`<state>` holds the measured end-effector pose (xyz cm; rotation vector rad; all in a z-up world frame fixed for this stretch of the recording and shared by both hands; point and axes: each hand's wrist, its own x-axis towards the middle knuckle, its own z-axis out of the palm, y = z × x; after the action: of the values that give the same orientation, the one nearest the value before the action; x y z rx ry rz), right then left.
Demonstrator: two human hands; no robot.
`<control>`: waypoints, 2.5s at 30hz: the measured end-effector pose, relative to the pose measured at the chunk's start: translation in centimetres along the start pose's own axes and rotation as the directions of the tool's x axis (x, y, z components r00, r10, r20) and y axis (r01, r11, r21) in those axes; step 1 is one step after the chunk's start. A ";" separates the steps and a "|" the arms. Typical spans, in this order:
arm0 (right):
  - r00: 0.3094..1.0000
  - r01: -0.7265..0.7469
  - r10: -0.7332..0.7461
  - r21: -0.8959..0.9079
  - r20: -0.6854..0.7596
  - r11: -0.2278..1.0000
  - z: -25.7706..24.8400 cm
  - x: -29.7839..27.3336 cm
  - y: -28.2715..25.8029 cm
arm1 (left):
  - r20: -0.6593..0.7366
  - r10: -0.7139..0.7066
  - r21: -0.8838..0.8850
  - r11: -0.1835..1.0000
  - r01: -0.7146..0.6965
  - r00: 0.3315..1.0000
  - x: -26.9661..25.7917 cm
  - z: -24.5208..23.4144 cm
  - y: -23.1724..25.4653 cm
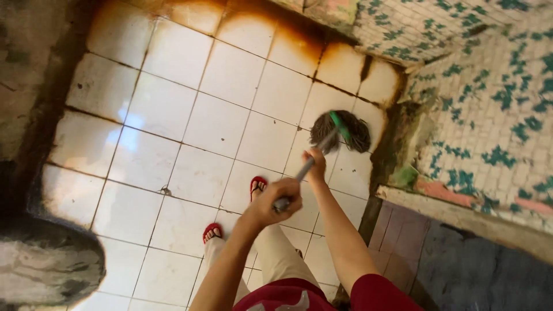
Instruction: The person mops a tiled floor, rinses the mop head in a puddle outside, and continues mopping. They then pick up a brown cloth, shake it out, and hold it up with both hands.
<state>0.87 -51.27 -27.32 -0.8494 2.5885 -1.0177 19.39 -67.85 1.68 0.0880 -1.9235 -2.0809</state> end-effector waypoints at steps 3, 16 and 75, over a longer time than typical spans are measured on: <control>0.991 -0.013 -0.013 0.198 0.130 0.980 3.8 5.6 -7.5 | -0.226 -0.060 0.181 0.978 0.103 0.972 1.5 -3.3 3.9; 0.640 0.200 -0.544 0.567 0.542 0.799 18.6 9.4 -29.0 | -0.703 0.248 0.577 0.747 0.331 0.666 0.5 -8.1 4.0; 0.766 0.286 -0.397 0.286 0.505 0.915 19.2 -27.8 -44.5 | -0.607 -0.087 0.246 0.924 0.292 0.790 -39.6 -21.5 19.8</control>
<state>50.21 -71.52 -10.89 -1.3654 1.8484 -0.9093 65.96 -79.26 12.61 0.9311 -1.8719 -1.5375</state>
